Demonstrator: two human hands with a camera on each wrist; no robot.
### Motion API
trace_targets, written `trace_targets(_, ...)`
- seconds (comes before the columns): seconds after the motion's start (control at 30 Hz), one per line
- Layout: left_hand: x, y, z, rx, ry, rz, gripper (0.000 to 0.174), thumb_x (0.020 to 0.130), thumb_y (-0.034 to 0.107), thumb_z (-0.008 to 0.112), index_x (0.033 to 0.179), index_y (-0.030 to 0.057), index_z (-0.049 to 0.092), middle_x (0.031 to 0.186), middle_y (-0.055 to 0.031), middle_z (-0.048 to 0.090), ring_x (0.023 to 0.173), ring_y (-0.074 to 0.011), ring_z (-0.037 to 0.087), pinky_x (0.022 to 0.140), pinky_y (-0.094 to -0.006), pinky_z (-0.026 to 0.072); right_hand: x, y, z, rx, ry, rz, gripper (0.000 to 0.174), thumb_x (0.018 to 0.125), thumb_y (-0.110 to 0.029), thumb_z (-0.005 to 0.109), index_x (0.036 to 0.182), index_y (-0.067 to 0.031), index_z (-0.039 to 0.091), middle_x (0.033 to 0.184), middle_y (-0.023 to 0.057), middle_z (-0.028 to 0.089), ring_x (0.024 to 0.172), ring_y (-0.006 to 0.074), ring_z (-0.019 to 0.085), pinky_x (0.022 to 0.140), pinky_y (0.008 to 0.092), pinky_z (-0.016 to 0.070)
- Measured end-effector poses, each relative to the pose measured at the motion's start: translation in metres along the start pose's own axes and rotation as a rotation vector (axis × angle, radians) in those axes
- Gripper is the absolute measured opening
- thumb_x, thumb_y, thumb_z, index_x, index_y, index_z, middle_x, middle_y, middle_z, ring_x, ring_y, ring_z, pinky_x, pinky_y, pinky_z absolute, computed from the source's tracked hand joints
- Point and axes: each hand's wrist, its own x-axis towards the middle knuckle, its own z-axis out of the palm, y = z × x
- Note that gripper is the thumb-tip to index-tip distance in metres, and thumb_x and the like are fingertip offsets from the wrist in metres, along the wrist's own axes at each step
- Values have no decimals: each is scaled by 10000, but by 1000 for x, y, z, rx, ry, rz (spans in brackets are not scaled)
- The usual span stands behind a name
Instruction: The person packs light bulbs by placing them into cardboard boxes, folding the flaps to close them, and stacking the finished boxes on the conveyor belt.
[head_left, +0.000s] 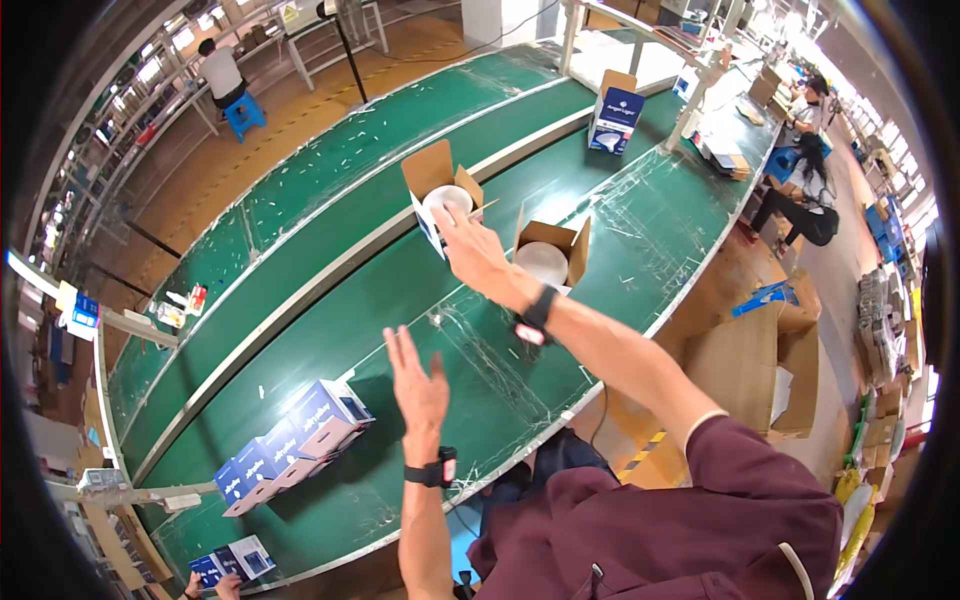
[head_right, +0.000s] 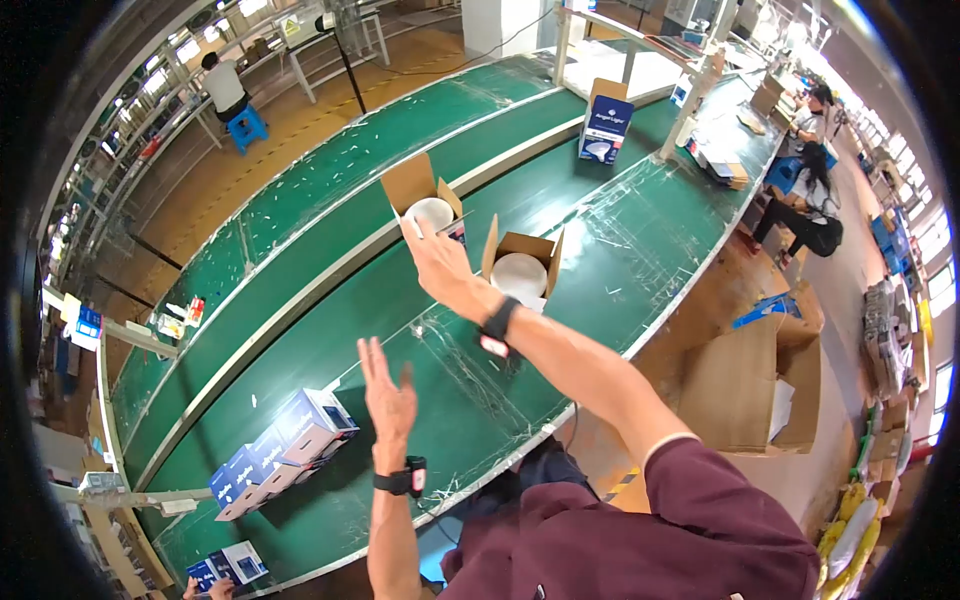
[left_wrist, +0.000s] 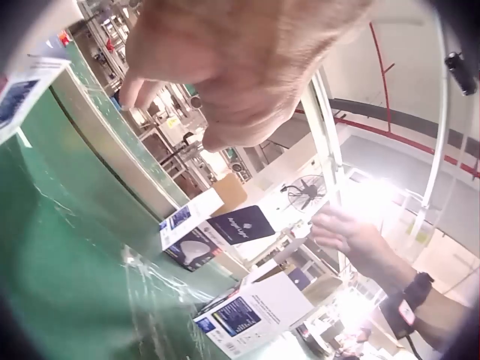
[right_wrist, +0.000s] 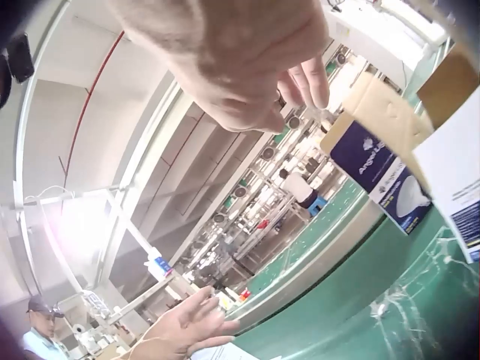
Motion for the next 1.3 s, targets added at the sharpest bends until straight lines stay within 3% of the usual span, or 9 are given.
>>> trace_targets(0.13,-28,11,10,-78,-78,-49,722,997,203,688,1612,34,348,1692,-255,270,1366,-433,562,1089,-466,502,49,39,56,-245,-460,42,203,883,-96,649,1053,-16,726,1090,224,731,893,402,743,744,510,594)
trace_targets(0.2,-45,-4,1,-99,-54,-115,702,1002,197,673,1604,27,355,1684,-269,274,1378,-470,530,1076,-481,503,60,35,57,-207,-394,-12,132,880,-104,640,878,-61,765,888,183,752,830,396,750,729,514,596)
trace_targets(0.3,-69,-27,-14,-206,23,-258,716,1011,241,673,1599,-4,346,1666,-285,301,1319,-442,592,1055,-467,517,34,0,15,215,-254,-77,180,889,-128,581,881,-42,739,914,214,726,896,453,709,779,530,569)
trace_targets(0.37,-67,-37,-27,-300,35,-376,772,1008,277,689,1611,-18,308,1655,-294,310,1359,-429,558,1108,-459,478,8,-9,-3,150,-420,-295,145,869,-62,586,859,-19,724,908,221,726,883,430,715,755,523,565)
trace_targets(0.47,-60,-50,-35,-405,160,-342,951,961,309,754,1650,-14,182,1663,-282,297,1440,-407,475,1171,-464,415,-41,-33,-42,377,-547,-469,240,852,-9,613,1068,-13,717,1076,205,729,1007,409,698,842,489,560)
trace_targets(0.6,-64,-43,-69,-428,7,-256,1293,832,338,886,1655,-35,-39,1688,-267,242,1467,-364,438,1212,-463,369,-71,-20,-54,468,-673,-557,437,795,111,599,1201,-11,706,1321,169,679,1235,390,629,1025,447,534)
trace_targets(0.77,-83,-36,-67,-619,-98,-266,1296,820,267,900,1668,13,-47,1652,-262,308,1392,-335,535,1141,-449,467,-81,-27,-67,527,-698,-519,622,792,159,568,1378,-45,607,1405,183,625,1333,372,565,1099,433,498)
trace_targets(1.2,-93,-48,-69,-504,-319,-219,1416,737,321,964,1676,30,-55,1613,-261,390,1342,-361,571,1156,-455,442,-91,-14,-97,454,-622,-411,564,865,161,531,1386,-36,615,1410,166,637,1307,378,604,1093,430,514)
trace_targets(1.3,-81,-65,-58,-577,-257,-77,1501,654,308,1009,1663,-3,-59,1696,-256,229,1530,-359,336,1249,-467,311,-100,-19,-97,190,-375,-473,487,915,0,636,1400,-35,604,1417,170,636,1329,373,597,1082,440,514)
